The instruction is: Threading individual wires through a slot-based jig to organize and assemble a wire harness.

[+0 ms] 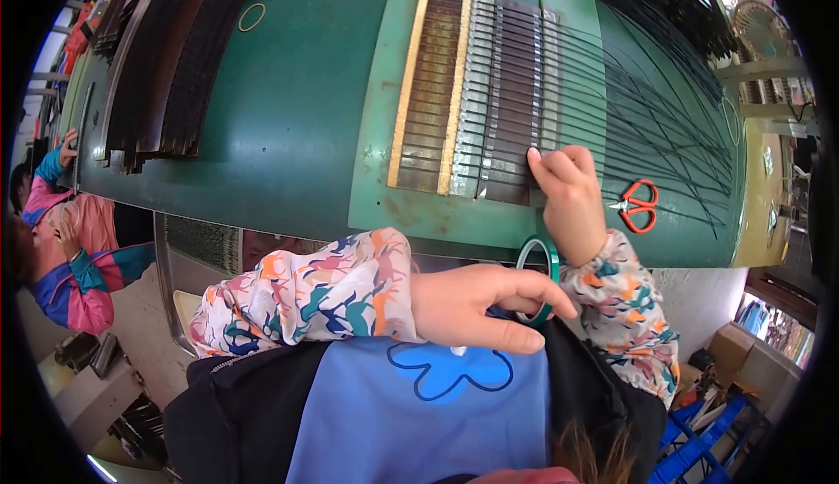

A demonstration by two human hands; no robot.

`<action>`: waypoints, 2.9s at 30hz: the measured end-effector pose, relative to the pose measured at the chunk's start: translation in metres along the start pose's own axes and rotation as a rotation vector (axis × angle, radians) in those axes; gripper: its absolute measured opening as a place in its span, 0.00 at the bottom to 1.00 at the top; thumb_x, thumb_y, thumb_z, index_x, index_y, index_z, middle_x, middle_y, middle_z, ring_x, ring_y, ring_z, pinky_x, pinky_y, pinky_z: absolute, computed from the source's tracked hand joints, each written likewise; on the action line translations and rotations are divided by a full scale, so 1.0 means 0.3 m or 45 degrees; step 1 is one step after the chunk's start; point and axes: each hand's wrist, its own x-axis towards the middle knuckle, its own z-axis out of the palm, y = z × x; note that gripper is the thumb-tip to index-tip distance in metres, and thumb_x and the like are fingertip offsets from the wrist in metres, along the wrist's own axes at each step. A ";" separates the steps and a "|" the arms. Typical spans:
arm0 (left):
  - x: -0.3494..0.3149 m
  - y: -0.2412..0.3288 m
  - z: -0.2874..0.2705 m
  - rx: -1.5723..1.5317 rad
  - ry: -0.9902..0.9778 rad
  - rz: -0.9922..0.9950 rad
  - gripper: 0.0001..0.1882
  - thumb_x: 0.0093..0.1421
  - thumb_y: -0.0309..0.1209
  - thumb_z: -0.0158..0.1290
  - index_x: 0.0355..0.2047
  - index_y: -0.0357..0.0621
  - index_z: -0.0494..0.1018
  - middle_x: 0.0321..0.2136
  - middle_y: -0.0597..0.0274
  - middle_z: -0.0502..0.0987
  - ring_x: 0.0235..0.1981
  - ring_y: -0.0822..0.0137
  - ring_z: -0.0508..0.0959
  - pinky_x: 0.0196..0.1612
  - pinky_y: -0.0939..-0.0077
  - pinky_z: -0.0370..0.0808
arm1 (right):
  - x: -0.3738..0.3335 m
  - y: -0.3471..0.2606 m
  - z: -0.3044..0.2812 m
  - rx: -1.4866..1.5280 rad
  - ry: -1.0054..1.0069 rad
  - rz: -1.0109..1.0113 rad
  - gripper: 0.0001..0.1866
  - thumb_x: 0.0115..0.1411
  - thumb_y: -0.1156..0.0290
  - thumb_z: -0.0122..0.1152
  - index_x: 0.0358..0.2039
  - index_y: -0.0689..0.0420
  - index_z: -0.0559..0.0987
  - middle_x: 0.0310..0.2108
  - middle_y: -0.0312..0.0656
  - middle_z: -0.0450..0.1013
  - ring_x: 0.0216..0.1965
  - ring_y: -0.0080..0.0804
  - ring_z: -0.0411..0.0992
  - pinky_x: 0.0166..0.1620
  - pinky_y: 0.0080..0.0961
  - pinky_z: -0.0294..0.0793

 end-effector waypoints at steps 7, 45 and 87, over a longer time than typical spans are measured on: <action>-0.005 0.004 -0.005 0.000 0.006 -0.056 0.27 0.65 0.33 0.53 0.62 0.40 0.61 0.62 0.56 0.62 0.65 0.65 0.61 0.67 0.64 0.58 | -0.021 -0.038 -0.039 0.146 -0.106 0.095 0.27 0.39 0.83 0.58 0.45 0.64 0.80 0.31 0.38 0.69 0.38 0.40 0.66 0.42 0.30 0.71; 0.022 -0.074 -0.042 -1.122 0.680 -0.102 0.31 0.68 0.47 0.45 0.65 0.45 0.53 0.57 0.40 0.65 0.35 0.60 0.81 0.37 0.63 0.85 | -0.151 0.243 -0.288 0.646 -0.569 -0.022 0.23 0.45 0.79 0.65 0.47 0.60 0.80 0.35 0.42 0.71 0.33 0.33 0.72 0.35 0.27 0.72; -0.034 -0.062 -0.023 -0.949 0.598 -0.152 0.26 0.67 0.40 0.49 0.61 0.43 0.63 0.48 0.52 0.71 0.38 0.66 0.78 0.40 0.69 0.81 | 0.180 0.172 -0.190 0.540 -0.348 -0.509 0.21 0.46 0.78 0.61 0.45 0.57 0.80 0.37 0.40 0.71 0.37 0.40 0.73 0.39 0.35 0.75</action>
